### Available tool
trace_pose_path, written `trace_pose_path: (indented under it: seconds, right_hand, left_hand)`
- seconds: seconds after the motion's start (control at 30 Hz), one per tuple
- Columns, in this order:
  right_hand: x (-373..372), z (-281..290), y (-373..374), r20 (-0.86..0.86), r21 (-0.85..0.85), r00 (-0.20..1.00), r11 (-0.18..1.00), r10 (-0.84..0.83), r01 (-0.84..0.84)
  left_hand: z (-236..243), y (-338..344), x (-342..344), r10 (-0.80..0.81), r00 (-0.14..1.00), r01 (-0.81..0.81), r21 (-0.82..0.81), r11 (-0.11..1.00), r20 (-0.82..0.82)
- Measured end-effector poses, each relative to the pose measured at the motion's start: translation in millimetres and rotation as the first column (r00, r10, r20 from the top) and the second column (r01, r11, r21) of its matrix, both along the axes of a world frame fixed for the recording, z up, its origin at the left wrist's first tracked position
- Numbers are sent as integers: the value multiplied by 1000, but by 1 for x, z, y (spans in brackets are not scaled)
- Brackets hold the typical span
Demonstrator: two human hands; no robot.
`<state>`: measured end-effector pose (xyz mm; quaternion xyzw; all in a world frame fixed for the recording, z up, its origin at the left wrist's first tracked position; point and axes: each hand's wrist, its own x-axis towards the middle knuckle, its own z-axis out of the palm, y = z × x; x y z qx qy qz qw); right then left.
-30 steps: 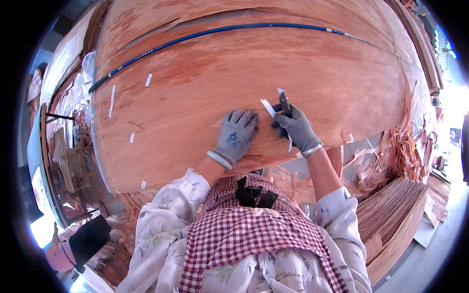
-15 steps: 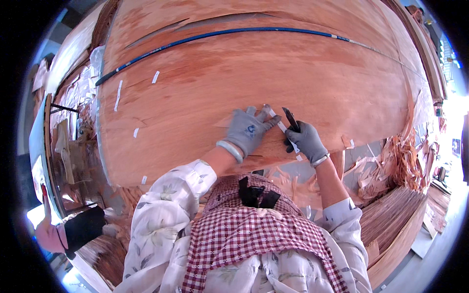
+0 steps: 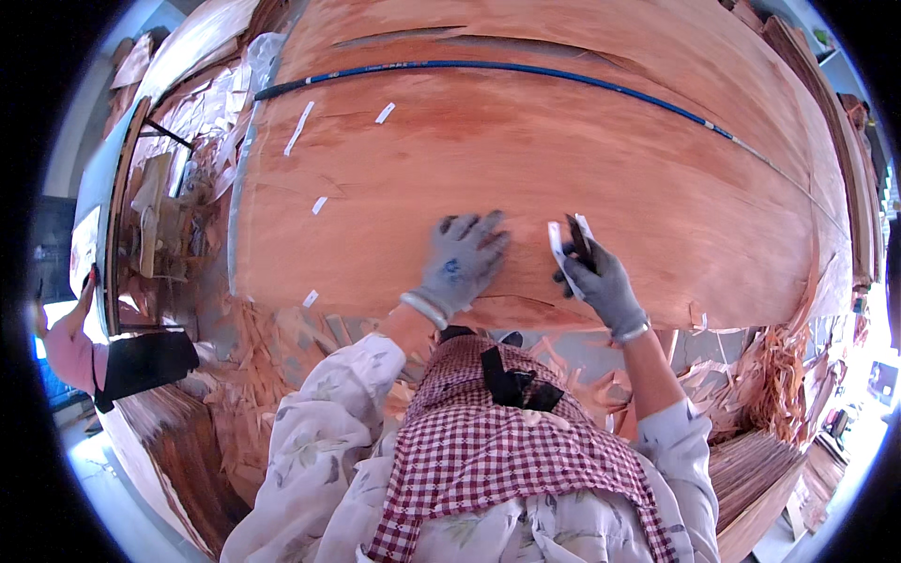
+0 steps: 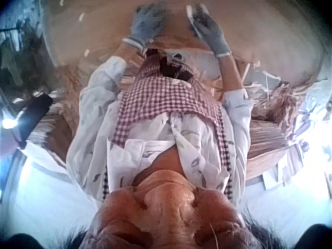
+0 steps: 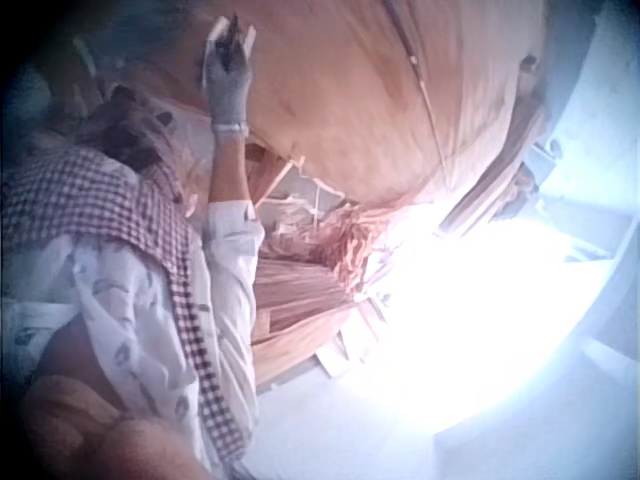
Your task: The person applies adhesive tape to sheets of wood veneer, uses a utility knife and a ruler to trim the veneer and tape, and handles various pieces of veneer in a workshop.
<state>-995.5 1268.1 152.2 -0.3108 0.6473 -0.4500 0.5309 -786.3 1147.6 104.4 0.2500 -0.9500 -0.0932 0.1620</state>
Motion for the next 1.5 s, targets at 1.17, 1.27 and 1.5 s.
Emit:
trace_pose_path:
  seconds: [1.17, 1.27, 1.5]
  right_hand:
    - [15, 4, -83, -392, 67, 888, 970, 241, -234]
    - [13, -1, -88, -657, 347, 645, 916, 390, -201]
    - [9, 3, -66, -793, 297, 537, 952, 286, -68]
  left_hand:
    - [10, 7, 2, -54, 995, 48, 85, 995, 78]
    - [4, 9, 1, -72, 997, 69, 102, 992, 30]
    - [7, 3, -15, -145, 989, 146, 65, 987, -14]
